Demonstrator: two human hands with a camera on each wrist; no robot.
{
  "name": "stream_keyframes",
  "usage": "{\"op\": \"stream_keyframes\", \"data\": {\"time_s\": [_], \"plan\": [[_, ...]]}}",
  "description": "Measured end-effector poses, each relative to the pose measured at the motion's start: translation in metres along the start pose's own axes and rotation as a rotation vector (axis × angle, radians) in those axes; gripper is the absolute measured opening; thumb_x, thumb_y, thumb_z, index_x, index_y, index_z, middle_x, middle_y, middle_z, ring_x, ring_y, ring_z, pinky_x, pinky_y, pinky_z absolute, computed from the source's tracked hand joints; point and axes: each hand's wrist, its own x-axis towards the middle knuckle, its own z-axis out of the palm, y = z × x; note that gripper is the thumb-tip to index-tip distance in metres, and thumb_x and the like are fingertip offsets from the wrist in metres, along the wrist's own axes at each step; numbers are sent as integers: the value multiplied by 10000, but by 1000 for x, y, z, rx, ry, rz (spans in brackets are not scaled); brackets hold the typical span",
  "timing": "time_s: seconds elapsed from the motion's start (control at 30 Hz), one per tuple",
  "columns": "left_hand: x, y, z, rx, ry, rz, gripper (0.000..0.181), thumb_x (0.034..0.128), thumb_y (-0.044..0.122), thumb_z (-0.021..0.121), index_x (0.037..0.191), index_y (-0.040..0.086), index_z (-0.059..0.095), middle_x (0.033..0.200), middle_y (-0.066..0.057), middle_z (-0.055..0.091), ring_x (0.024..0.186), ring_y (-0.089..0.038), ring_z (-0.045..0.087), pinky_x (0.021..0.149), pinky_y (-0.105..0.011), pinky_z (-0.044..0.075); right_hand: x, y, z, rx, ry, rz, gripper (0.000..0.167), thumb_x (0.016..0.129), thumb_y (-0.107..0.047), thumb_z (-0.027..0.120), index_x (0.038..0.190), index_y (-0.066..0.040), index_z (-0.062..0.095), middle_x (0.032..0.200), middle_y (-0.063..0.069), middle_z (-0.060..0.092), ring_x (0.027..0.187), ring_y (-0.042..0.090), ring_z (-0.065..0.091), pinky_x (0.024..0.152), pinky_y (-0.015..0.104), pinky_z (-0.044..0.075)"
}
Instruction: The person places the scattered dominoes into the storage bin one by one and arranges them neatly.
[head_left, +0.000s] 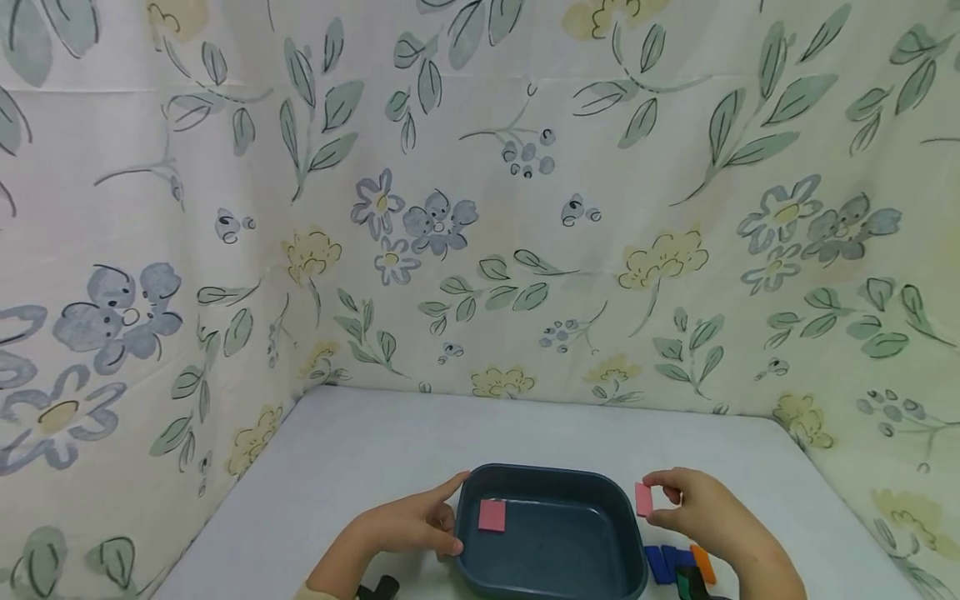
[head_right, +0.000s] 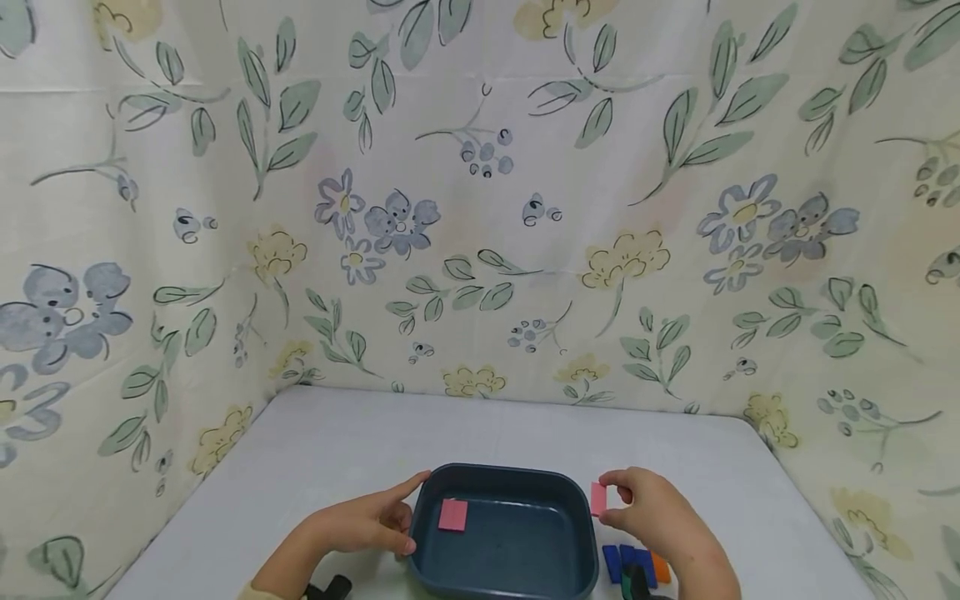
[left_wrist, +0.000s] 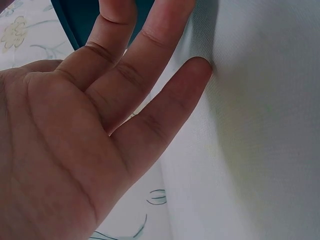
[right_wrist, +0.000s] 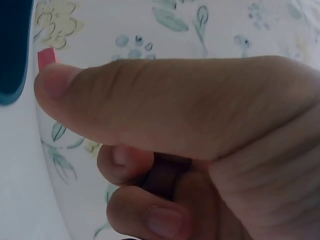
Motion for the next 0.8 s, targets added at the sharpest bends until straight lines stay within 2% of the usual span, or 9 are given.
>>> {"op": "stream_keyframes", "data": {"time_s": [0.1, 0.33, 0.57, 0.8], "plan": [[0, 1, 2, 6, -5, 0, 949, 911, 129, 732, 1621, 136, 102, 893, -92, 650, 776, -201, 621, 734, -347, 466, -7, -10, 4, -8, -10, -32, 441, 780, -180, 857, 1183, -74, 712, 992, 57, 588, 919, 240, 513, 824, 462, 524], [0, 5, 2, 73, 8, 4, 967, 902, 161, 748, 1623, 149, 103, 888, -77, 648, 770, -198, 625, 735, -346, 459, -10, -34, 20, -31, -13, -99, 384, 759, -167, 872, 1116, -127, 737, 868, 42, 498, 836, 212, 470, 698, 397, 439], [0, 4, 1, 84, 11, -15, 964, 906, 164, 744, 1625, 177, 101, 887, -73, 648, 788, -240, 637, 739, -351, 460, -9, -55, 39, -102, -19, -160, 364, 762, -152, 871, 1102, -171, 744, 842, -6, 547, 820, 184, 499, 712, 394, 463], [0, 5, 1, 94, 6, -21, 974, 907, 174, 743, 1625, 177, 86, 882, -72, 650, 782, -217, 627, 745, -357, 452, -6, -69, 59, -154, -42, -210, 366, 770, -221, 873, 1109, -176, 742, 927, -44, 622, 857, 171, 551, 769, 414, 512]]}}
